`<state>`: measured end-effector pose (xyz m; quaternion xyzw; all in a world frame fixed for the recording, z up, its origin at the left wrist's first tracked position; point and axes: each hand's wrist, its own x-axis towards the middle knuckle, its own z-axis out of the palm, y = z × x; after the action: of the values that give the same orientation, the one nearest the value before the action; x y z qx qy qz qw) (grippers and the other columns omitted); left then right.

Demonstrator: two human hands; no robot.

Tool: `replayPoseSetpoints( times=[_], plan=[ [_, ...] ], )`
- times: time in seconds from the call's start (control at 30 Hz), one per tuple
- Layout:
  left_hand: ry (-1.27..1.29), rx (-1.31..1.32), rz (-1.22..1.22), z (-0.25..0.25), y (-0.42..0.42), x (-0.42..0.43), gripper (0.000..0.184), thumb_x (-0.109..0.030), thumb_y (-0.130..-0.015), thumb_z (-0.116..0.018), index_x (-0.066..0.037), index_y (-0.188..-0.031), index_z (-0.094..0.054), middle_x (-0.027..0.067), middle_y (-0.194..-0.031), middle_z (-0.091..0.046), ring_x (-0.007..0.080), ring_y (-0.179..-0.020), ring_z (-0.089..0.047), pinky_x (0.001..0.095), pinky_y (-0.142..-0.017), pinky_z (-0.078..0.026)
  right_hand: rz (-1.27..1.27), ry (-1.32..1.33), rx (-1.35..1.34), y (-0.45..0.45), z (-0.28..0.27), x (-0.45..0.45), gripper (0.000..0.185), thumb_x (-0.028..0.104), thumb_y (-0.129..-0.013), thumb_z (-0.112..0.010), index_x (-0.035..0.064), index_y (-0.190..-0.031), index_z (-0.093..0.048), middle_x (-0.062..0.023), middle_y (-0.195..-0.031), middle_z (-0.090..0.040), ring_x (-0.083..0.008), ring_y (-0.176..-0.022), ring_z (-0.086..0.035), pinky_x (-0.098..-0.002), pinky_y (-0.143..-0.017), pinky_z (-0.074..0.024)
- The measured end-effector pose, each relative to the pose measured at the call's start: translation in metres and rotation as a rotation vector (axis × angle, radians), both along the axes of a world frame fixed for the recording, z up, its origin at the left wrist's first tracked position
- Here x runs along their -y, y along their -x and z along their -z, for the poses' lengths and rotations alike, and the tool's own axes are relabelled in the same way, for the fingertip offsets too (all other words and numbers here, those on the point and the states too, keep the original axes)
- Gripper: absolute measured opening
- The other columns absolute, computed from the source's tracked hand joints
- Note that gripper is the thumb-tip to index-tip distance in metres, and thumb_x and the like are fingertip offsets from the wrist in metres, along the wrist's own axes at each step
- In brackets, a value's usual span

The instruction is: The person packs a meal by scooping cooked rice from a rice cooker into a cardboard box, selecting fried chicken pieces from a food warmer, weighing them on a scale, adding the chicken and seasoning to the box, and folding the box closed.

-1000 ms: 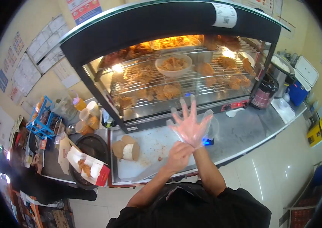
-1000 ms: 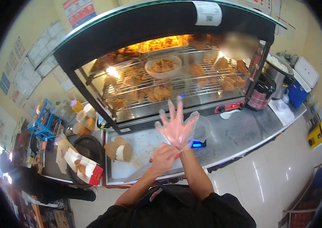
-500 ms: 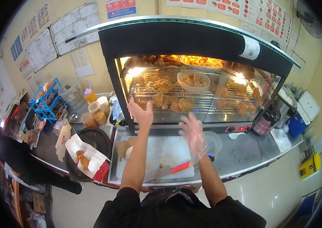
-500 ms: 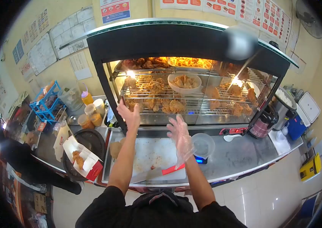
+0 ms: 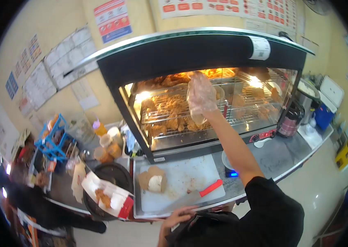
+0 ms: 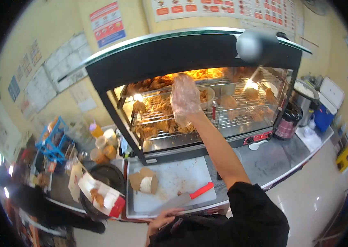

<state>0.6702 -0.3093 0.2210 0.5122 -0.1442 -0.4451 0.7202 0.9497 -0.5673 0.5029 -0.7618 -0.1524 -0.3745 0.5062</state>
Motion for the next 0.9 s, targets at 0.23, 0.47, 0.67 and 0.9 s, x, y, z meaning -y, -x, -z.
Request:
replayPoseSetpoints(
  times=[0.23, 0.47, 0.67, 0.9],
  plan=[
    [0.054, -0.189, -0.741, -0.011, 0.054, -0.025, 0.028, -0.026, -0.087, -0.062, -0.004, -0.103, -0.059, 0.0065, -0.085, -0.062, 0.0184, -0.077, -0.059, 0.0313, -0.072, -0.049, 0.481, 0.693, -0.679, -0.052, -0.065, 0.069, 0.073, 0.041, -0.081, -0.053, 0.0084, -0.145, -0.034, -0.0178, -0.147, -0.035, -0.0277, -0.135, -0.036, -0.0403, -0.11, -0.0307],
    [0.191, -0.055, -0.761, -0.005, 0.04, -0.027, 0.028, -0.016, -0.087, -0.061, 0.001, -0.108, -0.057, 0.0077, -0.097, -0.061, 0.0209, -0.089, -0.058, 0.0336, -0.08, -0.047, 0.405, 0.859, -0.529, -0.125, -0.043, 0.094, 0.078, 0.028, -0.08, -0.05, 0.0093, -0.149, -0.021, -0.0146, -0.156, -0.018, -0.0267, -0.143, -0.017, -0.0353, -0.115, -0.02],
    [0.015, 0.014, -0.719, 0.004, 0.052, -0.021, 0.049, -0.021, -0.096, -0.046, 0.007, -0.135, -0.038, 0.0188, -0.108, -0.062, 0.0249, -0.105, -0.06, 0.0351, -0.092, -0.047, 0.502, 0.984, -0.376, -0.13, -0.037, 0.099, 0.06, 0.031, -0.085, -0.049, 0.0096, -0.14, -0.039, -0.0123, -0.147, -0.033, -0.0267, -0.136, -0.029, -0.0379, -0.11, -0.0288],
    [0.097, -0.02, -0.855, 0.034, 0.073, -0.035, 0.051, -0.025, -0.092, -0.055, 0.001, -0.134, -0.042, 0.0165, -0.109, -0.063, 0.0261, -0.105, -0.06, 0.039, -0.091, -0.047, 0.518, 0.908, 0.205, -0.085, -0.039, 0.088, 0.043, 0.033, -0.091, -0.048, 0.018, -0.131, -0.05, -0.0083, -0.134, -0.049, -0.026, -0.122, -0.045, -0.0385, -0.106, -0.0356]
  ],
)
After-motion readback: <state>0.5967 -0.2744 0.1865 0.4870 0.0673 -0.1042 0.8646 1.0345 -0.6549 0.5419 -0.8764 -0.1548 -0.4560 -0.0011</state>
